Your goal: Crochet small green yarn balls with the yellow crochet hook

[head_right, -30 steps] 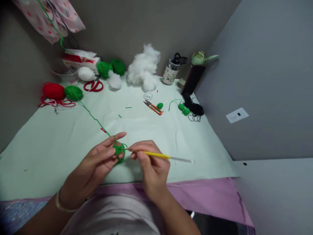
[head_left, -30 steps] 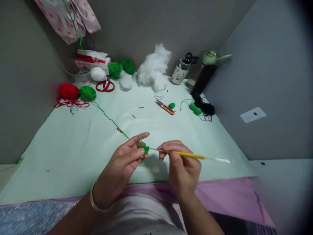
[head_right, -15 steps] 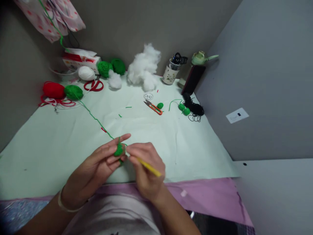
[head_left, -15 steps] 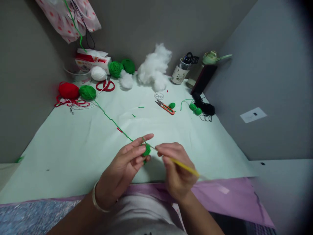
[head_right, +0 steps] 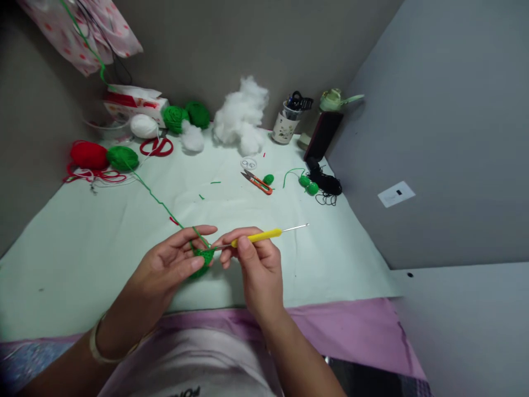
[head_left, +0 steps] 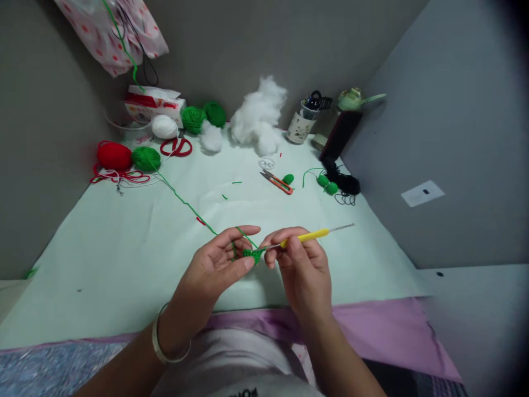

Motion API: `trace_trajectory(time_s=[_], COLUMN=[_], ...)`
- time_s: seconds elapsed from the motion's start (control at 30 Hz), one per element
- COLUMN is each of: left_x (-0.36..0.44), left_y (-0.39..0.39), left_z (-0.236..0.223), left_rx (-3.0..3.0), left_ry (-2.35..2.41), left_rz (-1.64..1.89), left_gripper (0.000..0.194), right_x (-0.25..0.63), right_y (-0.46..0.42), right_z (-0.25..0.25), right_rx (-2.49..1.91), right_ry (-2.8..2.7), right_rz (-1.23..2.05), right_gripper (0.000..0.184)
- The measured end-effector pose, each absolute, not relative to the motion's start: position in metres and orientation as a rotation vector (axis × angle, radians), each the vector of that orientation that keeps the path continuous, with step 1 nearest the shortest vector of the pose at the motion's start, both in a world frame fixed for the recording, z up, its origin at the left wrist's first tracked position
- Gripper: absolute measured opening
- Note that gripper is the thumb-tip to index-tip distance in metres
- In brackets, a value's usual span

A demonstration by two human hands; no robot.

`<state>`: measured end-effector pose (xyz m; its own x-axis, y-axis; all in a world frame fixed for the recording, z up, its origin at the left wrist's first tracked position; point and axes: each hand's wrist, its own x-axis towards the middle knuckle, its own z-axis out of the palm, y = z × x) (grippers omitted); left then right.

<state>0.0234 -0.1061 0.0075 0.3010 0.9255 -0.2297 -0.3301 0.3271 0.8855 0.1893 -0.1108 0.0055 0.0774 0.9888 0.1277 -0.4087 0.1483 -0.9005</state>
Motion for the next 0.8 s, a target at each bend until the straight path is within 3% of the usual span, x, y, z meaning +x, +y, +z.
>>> trace_trajectory(time_s=[0.2,0.53,0.8], left_x=[0.022,0.02,0.017], left_y=[-0.105,-0.111,-0.118], left_z=[0.011,0.011,0.014], left_rx=[0.873,1.087,1.182], left_ry=[0.906,1.062,1.079], left_rz=[1.001,1.153,1.241], left_gripper=[0.035,0.026,0.027], right_x=[0.193,0.19,0.185], right_y=[-0.115,-0.131,-0.133], right_z=[0.009,0.015,0.02], right_rx=[-0.842,-0.859,-0.832], right_ry=[-1.088,-1.569,-1.682], right_rz=[1.148,0.639,0.51], right_gripper=[0.022,0.027,0.027])
